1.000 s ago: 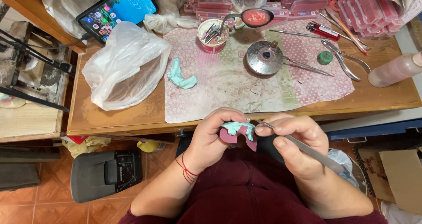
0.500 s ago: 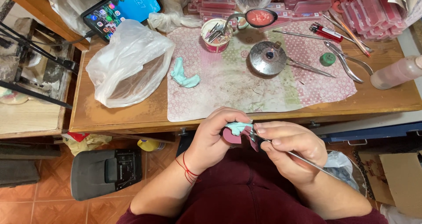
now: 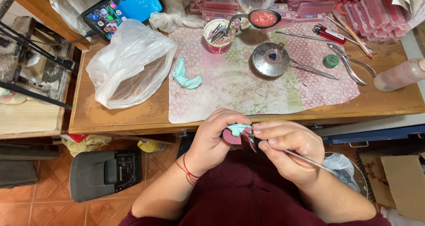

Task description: The person holds a pink and blue dental mold and uses a metal tool to scrape and shape its surface. They repeatedly pick up a squeeze bottle to apply liquid to the mold and the tool, then continue refining the mold's edges and contours.

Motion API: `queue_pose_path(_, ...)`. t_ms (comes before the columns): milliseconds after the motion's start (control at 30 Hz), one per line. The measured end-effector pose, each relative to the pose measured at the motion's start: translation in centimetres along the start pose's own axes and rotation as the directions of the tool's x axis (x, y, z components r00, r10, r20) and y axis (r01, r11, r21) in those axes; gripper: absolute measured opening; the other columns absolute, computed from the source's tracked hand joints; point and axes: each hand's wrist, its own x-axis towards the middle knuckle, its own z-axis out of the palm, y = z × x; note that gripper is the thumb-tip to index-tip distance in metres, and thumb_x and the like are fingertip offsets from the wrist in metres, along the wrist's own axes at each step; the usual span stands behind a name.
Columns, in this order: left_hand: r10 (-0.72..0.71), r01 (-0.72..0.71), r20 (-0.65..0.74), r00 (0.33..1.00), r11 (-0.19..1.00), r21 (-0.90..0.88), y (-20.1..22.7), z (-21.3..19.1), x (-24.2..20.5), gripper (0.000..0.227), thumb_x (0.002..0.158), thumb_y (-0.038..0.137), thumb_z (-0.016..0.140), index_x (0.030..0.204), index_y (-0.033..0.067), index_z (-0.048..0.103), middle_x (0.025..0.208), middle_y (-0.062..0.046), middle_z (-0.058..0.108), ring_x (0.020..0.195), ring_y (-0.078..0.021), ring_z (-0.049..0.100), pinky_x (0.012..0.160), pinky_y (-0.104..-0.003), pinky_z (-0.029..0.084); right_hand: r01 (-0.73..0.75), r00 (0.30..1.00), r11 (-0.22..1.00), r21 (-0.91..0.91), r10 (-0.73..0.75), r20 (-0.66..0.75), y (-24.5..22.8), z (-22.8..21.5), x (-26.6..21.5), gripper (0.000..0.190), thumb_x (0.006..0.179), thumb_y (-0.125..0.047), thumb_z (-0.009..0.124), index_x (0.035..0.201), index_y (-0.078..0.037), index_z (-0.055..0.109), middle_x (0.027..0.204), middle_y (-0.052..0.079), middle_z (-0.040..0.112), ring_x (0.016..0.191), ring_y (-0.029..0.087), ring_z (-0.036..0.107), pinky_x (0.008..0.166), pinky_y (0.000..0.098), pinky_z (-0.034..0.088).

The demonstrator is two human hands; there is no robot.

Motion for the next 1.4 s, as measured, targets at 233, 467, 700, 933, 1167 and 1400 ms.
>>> queue_pose_path(233,-0.015,-0.02,-0.182,0.983,0.981,-0.193,-0.4,1.0,0.0,0.03,0.087,-0.012,0.057,0.107,0.0034,0.072,0.096,-0.012,0.072,0.09,-0.0319,0.07,0.087,-0.045,0.056,0.016,0.996,1.0,0.026,-0.013,-0.091,0.2,1.4,1.4,0.018,0.078,0.007,0.08,0.076,0.001,0.063,0.081,0.019,0.078,0.083,0.043,0.081,0.068,0.0492,0.066)
queue_pose_path(467,-0.025,-0.01,-0.196,0.98,0.984,-0.175,-0.8,0.7,0.3,0.032,0.085,-0.015,0.057,0.107,0.003,0.072,0.095,-0.012,0.073,0.09,-0.0311,0.071,0.087,-0.044,0.057,-0.016,0.993,0.993,0.116,0.029,-0.116,1.5,1.6,0.8,0.017,0.081,0.008,0.078,0.079,0.001,0.063,0.084,0.019,0.078,0.087,0.042,0.081,0.072,0.0486,0.066)
queue_pose_path(700,-0.085,0.019,-0.24,0.967,0.964,-0.263,-1.5,1.1,1.0,0.02,0.088,-0.009,0.067,0.105,0.0001,0.071,0.088,-0.011,0.071,0.082,-0.0228,0.07,0.083,-0.041,0.059,0.033,0.984,0.967,0.253,0.013,-0.18,3.0,1.8,0.3,0.016,0.086,0.011,0.072,0.09,0.001,0.06,0.092,0.024,0.076,0.1,0.047,0.078,0.081,0.0516,0.066)
queue_pose_path(933,-0.06,0.02,-0.231,0.971,0.985,-0.17,-1.1,0.4,1.6,0.024,0.088,-0.012,0.062,0.105,0.0012,0.071,0.093,-0.013,0.072,0.087,-0.0282,0.071,0.085,-0.042,0.058,0.006,0.988,0.963,0.271,0.036,-0.15,3.3,1.6,0.7,0.017,0.083,0.012,0.073,0.086,0.002,0.059,0.089,0.026,0.075,0.098,0.049,0.078,0.08,0.0534,0.066)
queue_pose_path(1167,-0.035,0.017,-0.207,0.978,0.996,-0.086,-1.6,0.1,1.7,0.029,0.086,-0.015,0.058,0.105,0.0023,0.071,0.095,-0.014,0.073,0.09,-0.0332,0.071,0.086,-0.044,0.057,-0.04,0.992,0.958,0.283,0.073,-0.106,3.8,1.2,1.2,0.017,0.084,0.012,0.073,0.084,0.003,0.059,0.089,0.025,0.076,0.097,0.047,0.079,0.078,0.0523,0.065)
queue_pose_path(1400,-0.097,0.117,-0.188,0.977,0.988,0.099,-0.5,-0.7,2.8,0.035,0.087,-0.014,0.054,0.11,0.0052,0.071,0.097,-0.015,0.073,0.094,-0.0393,0.071,0.088,-0.049,0.057,-0.069,0.989,0.968,0.243,0.098,-0.11,4.8,1.3,2.4,0.017,0.085,0.012,0.074,0.084,0.004,0.059,0.089,0.025,0.075,0.1,0.046,0.078,0.081,0.0524,0.065)
